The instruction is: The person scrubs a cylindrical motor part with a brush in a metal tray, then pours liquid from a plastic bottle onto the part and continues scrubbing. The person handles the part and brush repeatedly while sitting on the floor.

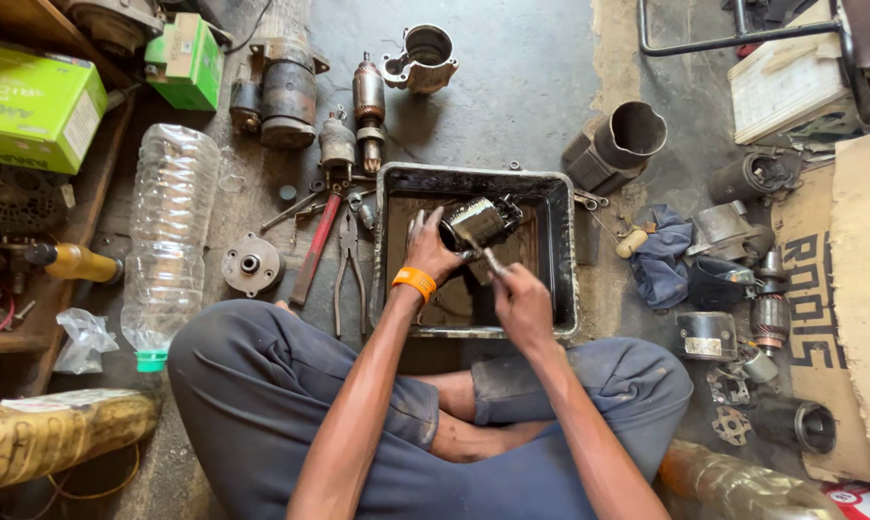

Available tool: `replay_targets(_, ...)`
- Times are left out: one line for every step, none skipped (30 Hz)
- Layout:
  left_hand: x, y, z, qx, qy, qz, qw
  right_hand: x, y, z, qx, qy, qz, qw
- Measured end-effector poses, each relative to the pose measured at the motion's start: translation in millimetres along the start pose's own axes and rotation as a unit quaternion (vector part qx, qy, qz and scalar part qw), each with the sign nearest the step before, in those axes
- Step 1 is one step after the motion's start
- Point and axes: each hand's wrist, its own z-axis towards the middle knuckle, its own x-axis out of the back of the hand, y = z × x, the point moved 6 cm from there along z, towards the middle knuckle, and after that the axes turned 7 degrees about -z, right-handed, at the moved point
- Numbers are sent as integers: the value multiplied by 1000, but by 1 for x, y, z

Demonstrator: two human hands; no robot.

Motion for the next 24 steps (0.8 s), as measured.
replay_targets(1,-1,0,5,-3,3,1000,-1,-6,-1,34,5,1,999)
replay_targets(1,-1,-1,11,-6,7,1000,-1,1,2,-19,10,1,1000)
replay_targets(0,-3,-4,19,-9,9,1000,-2,9,1,-73,13,-1,997)
replay_targets(1,-4,-5,18,-10,6,1000,-3,16,-3,-126,15,-3,992)
replay_targets(0,-4,-3,16,-11,2,1000,-3,10,-2,-59,15,3,998)
replay_targets(-2,-3,-2,14,-11,-3,1000,-3,4,-3,8,15,9,1000)
replay_targets(-1,-2,2,14,-13,8,1000,-5,-4,-4,76,18,17,997)
replay_targets(-1,-2,5,14,-15,18,1000,-4,5,1,22,30,8,999)
replay_targets(-1,-4,2,17,-17,28,999,-4,14,1,-34,38,0,999)
replay_targets(-1,-6,2,10,-10,25,1000,-6,21,-2,-89,46,-9,995)
replay_targets(-2,-7,0,1,-6,22,1000,-10,17,-4,-42,21,-3,999)
replay_targets(-3,-8,-3,-7,-3,18,1000,-12,11,-9,6,-5,4,1000)
replay_targets(-2,-6,3,-5,-5,25,1000,-15,3,-6,57,-23,11,998)
replay_targets(-2,-5,6,-3,-6,32,999,-11,11,0,-9,-8,14,1000)
replay_targets(-3,-6,3,4,-9,38,999,-7,20,-2,-77,2,16,997)
replay_targets(-3,-5,4,0,-8,38,999,-4,28,-4,-145,12,18,989)
replay_targets(-3,-5,4,-3,-7,36,999,-3,19,-4,-68,13,27,997)
replay_targets(-2,-4,2,-6,-6,35,999,-1,10,-5,9,14,36,999)
replay_targets(0,-2,4,-7,-6,35,999,1,1,-5,86,17,46,995)
replay_targets(3,1,4,-8,-6,35,999,0,12,-2,0,11,45,999)
replay_targets(6,4,3,-7,-6,34,999,0,23,-3,-84,3,44,996)
replay_targets(10,7,2,-7,0,27,1000,-2,33,-5,-168,-5,42,985)
replay_targets(12,10,0,-6,5,20,1000,-1,27,-4,-96,6,46,994)
replay_targets(14,13,-2,-5,11,12,1000,0,20,-4,-24,16,51,998)
